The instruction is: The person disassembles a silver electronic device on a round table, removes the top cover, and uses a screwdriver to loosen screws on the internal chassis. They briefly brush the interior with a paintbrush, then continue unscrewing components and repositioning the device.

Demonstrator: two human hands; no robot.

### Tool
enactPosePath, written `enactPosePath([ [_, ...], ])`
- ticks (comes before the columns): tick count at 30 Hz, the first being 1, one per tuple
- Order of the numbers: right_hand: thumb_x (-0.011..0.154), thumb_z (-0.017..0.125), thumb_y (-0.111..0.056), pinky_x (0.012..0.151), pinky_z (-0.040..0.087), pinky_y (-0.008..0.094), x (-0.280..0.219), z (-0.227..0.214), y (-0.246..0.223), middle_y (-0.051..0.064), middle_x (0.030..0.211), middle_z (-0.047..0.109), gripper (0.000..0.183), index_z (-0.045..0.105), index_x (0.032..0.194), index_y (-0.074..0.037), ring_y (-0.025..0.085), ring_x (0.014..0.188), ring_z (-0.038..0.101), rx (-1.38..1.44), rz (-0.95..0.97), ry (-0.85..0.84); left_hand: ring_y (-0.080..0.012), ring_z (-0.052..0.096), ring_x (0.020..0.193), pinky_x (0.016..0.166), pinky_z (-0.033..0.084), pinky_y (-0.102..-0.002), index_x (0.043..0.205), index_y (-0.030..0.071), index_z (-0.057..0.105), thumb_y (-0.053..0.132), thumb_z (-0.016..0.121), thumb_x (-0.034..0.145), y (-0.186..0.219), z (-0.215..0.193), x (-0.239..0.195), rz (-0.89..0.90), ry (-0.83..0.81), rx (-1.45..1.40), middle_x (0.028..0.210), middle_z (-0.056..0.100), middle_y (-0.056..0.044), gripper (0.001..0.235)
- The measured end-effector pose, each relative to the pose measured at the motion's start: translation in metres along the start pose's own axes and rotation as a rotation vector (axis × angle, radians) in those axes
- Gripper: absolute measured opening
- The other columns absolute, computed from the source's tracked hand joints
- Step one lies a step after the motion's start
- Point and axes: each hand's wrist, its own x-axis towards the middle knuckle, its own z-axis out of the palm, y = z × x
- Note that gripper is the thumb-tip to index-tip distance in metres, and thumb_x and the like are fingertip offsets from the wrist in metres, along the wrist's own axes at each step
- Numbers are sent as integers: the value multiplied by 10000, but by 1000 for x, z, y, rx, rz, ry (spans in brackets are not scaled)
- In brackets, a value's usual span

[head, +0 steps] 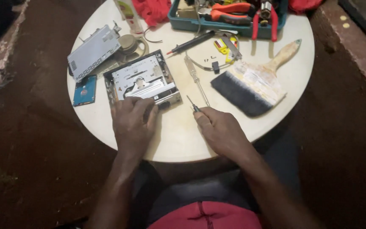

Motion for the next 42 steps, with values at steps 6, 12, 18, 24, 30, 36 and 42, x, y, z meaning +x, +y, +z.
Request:
enactPosePath([
  [6,1020,434,-341,967,565,577,2,5,4,234,1091,793,497,739,1353,-133,444,1139,742,-18,-17,-14,-216,620,913,833,440,-389,1087,211,804,278,818,984,-6,-2,4,16,-68,66,994,631,-32,123],
  [12,989,393,-326,851,573,576,0,10,5,275,941,785,574,712,1370,-39,466,962,772,-19,-115,-37,-252,637,960,883,451,-429,1106,197,798,200,808,988,-6,-2,8,30,-97,7,957,649,-44,119],
  [18,1066,483,-266,710,546,613,-14,17,17,353,866,738,483,658,1419,13,526,864,744,197,-285,226,-275,618,978,922,425,-468,1087,174,778,183,777,1033,-6,-14,31,11,-49,-41,957,655,-56,55],
  [24,1046,523,-302,736,570,627,-11,21,22,325,888,767,464,699,1406,-66,532,897,757,195,-267,226,-303,645,973,911,470,-464,1056,184,790,225,812,974,-7,-46,79,-73,-128,-224,920,682,-61,94],
  [30,1053,556,-262,573,553,525,-8,21,24,286,719,727,426,714,1381,-41,414,664,725,198,-314,250,-332,658,929,879,503,-465,1056,150,825,195,808,938,-5,-50,83,-157,-177,-304,920,724,-108,127],
  [36,1041,474,-291,682,571,500,-2,16,17,265,808,777,480,727,1389,-78,354,774,754,278,-108,182,-341,657,1008,984,475,-513,1099,159,807,208,775,982,6,-40,58,-200,-245,-186,984,730,-110,131],
  [42,1025,516,-333,760,592,549,-5,12,19,288,950,796,486,744,1372,-81,477,960,781,186,-33,205,-269,663,1025,1043,443,-480,1093,213,781,262,751,1027,18,-21,15,-186,-206,-32,982,703,-29,88],
])
